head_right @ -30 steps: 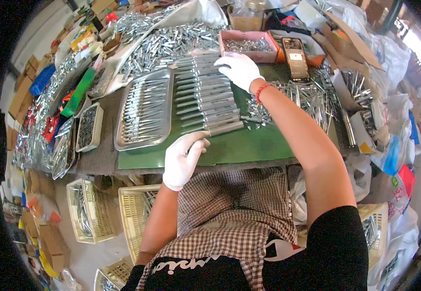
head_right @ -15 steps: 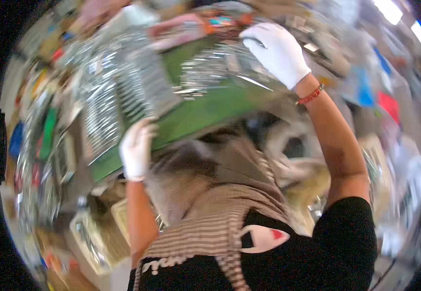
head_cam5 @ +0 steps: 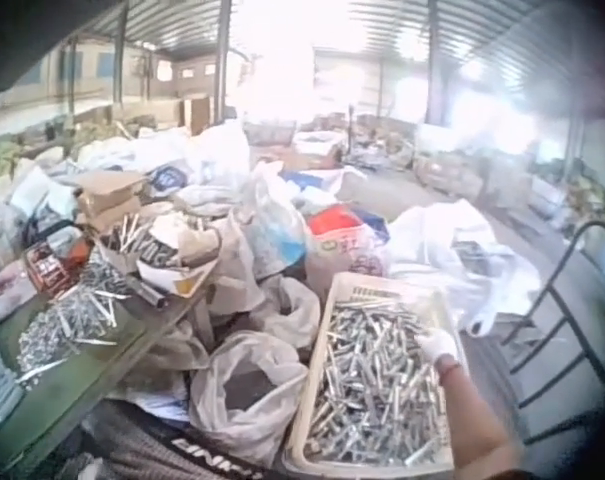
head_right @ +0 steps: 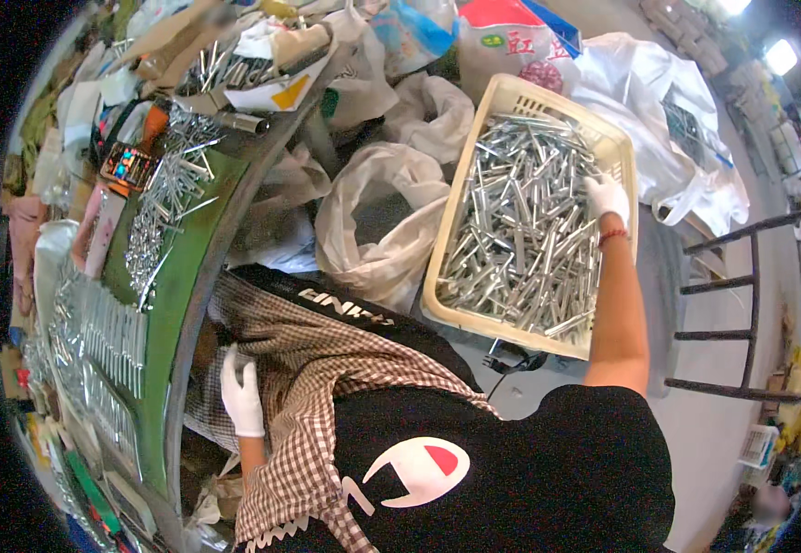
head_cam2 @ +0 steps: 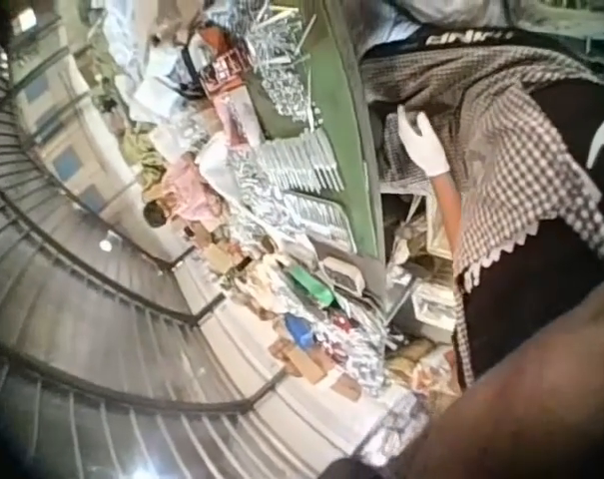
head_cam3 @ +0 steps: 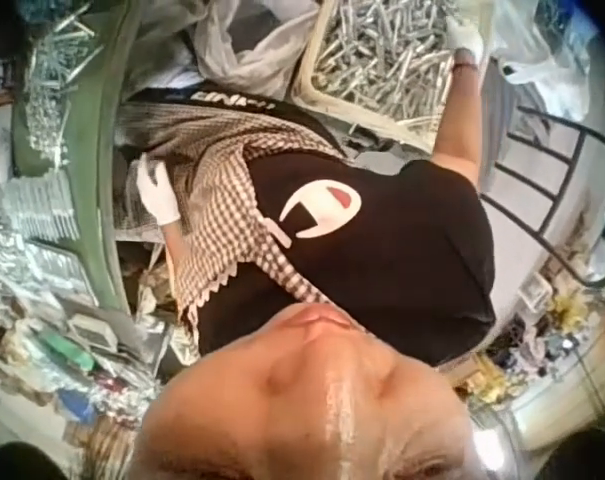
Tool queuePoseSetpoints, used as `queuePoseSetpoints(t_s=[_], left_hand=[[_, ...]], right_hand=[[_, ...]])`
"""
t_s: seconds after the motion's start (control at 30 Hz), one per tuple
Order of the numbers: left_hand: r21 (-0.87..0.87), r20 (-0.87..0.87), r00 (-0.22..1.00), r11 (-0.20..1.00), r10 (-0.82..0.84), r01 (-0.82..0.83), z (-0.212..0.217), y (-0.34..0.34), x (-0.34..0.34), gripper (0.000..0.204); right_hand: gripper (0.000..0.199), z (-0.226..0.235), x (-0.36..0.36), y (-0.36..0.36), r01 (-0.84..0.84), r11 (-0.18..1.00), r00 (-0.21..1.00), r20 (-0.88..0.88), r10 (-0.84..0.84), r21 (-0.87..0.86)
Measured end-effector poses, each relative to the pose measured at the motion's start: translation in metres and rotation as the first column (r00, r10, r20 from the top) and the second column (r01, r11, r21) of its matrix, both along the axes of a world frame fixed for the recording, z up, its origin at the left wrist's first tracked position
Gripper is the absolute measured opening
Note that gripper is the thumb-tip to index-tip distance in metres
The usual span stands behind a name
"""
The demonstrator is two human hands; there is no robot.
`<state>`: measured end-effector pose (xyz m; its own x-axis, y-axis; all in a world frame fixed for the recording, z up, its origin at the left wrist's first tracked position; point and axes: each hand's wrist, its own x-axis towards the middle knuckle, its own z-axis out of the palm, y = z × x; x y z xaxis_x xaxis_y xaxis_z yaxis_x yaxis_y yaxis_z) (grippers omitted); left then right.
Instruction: Assembling metal tubes into a circular base unit at a workshop bench.
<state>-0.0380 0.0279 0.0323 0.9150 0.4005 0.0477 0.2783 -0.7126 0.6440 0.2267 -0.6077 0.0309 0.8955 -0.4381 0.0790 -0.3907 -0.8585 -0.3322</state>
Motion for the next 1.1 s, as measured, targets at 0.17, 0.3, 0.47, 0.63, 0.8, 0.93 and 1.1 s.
queuePoseSetpoints(t_s=[0.17, 0.3, 0.47, 0.63, 0.8, 0.93, 1.1], left_hand=[[0.118, 0.017, 0.991, 0.984, -0.136, 0.134, -0.020, 0.001, 0.050, 0.027], [0.161, 0.250, 0.968, 0.987, -0.041, 0.000, -0.009, -0.019, 0.057, 0.016], [-0.001, 0.268, 0.957, 0.994, 0.106, -0.110, -0.006, -0.017, 0.044, 0.047], [0.159, 0.355, 0.927, 0.970, 0.118, -0.184, 0.009, -0.012, 0.014, 0.031], [0.045, 0.270, 0.960, 0.995, 0.073, -0.088, 0.012, -0.006, 0.007, 0.021], [0.011, 0.322, 0.945, 0.998, 0.052, -0.059, 0.006, -0.015, 0.011, 0.020], [0.054, 0.258, 0.959, 0.993, -0.118, 0.108, 0.031, -0.016, 0.031, 0.020]], right_hand=[[0.067, -0.022, 0.032, 0.060, 0.095, 0.995, 0.992, -0.088, -0.093, 0.021], [0.096, -0.025, 0.059, 0.089, 0.237, 0.970, 0.951, -0.217, -0.221, 0.052], [0.108, -0.036, 0.077, 0.117, 0.201, 0.975, 0.944, -0.248, -0.220, -0.098], [0.069, -0.032, 0.084, 0.114, 0.064, 0.961, 0.992, -0.089, -0.091, -0.269], [0.050, -0.109, 0.141, -0.011, -0.223, 0.917, 0.930, -0.353, 0.099, -0.332], [0.046, -0.121, 0.153, 0.012, -0.261, 0.875, 0.963, -0.171, 0.208, -0.409], [0.054, -0.028, 0.086, 0.044, 0.098, 0.989, 0.987, -0.118, -0.110, -0.107]])
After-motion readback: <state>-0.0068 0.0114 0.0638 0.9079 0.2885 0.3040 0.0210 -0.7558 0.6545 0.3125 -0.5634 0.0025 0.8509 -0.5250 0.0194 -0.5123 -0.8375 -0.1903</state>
